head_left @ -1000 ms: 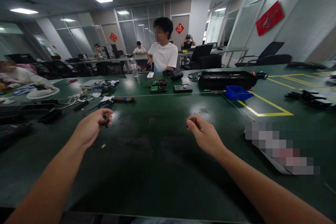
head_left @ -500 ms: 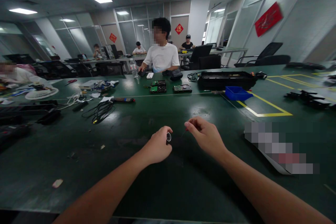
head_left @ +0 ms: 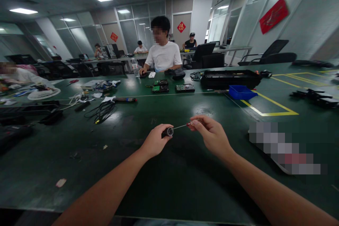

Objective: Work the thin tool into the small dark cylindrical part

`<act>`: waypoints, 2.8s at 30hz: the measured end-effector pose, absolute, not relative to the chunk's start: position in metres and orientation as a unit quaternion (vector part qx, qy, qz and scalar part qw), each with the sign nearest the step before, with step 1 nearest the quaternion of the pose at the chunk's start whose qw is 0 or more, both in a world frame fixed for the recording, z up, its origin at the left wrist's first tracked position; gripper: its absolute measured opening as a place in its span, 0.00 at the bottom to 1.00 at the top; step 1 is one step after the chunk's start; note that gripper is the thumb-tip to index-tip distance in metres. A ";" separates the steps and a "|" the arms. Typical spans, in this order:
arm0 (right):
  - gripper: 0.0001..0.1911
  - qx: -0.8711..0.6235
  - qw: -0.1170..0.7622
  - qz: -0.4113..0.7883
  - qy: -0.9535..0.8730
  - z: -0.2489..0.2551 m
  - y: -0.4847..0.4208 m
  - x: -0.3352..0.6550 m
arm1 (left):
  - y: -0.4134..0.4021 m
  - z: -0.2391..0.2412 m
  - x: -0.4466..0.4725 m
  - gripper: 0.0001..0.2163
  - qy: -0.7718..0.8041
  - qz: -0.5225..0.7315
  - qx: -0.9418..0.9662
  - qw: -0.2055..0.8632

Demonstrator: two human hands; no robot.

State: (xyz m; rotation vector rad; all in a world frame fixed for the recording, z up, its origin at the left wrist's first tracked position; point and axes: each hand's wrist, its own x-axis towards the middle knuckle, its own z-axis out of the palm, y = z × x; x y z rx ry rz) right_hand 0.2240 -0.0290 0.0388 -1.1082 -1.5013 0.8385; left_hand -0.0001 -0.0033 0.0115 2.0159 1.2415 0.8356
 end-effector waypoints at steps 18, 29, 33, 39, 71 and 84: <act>0.19 -0.561 0.427 0.209 -0.677 0.044 -0.032 0.224 | -0.003 0.008 -0.003 0.17 0.444 0.317 0.789 0.283; 0.13 -0.529 0.410 0.271 -0.692 0.044 -0.032 0.221 | -0.004 0.009 -0.003 0.18 0.444 0.286 0.809 0.258; 0.11 -0.508 0.500 0.343 -0.611 0.040 -0.029 0.217 | -0.003 0.008 -0.002 0.18 0.438 0.286 0.813 0.257; 0.14 -0.445 0.565 0.541 -0.435 0.031 -0.018 0.217 | -0.004 0.008 -0.002 0.19 0.423 0.298 0.816 0.259; 0.08 -0.515 0.452 0.274 -0.675 0.041 -0.031 0.224 | -0.006 0.010 -0.002 0.19 0.451 0.285 0.805 0.259; 0.11 -0.507 0.454 0.333 -0.653 0.038 -0.029 0.220 | -0.005 0.011 -0.001 0.18 0.447 0.279 0.811 0.256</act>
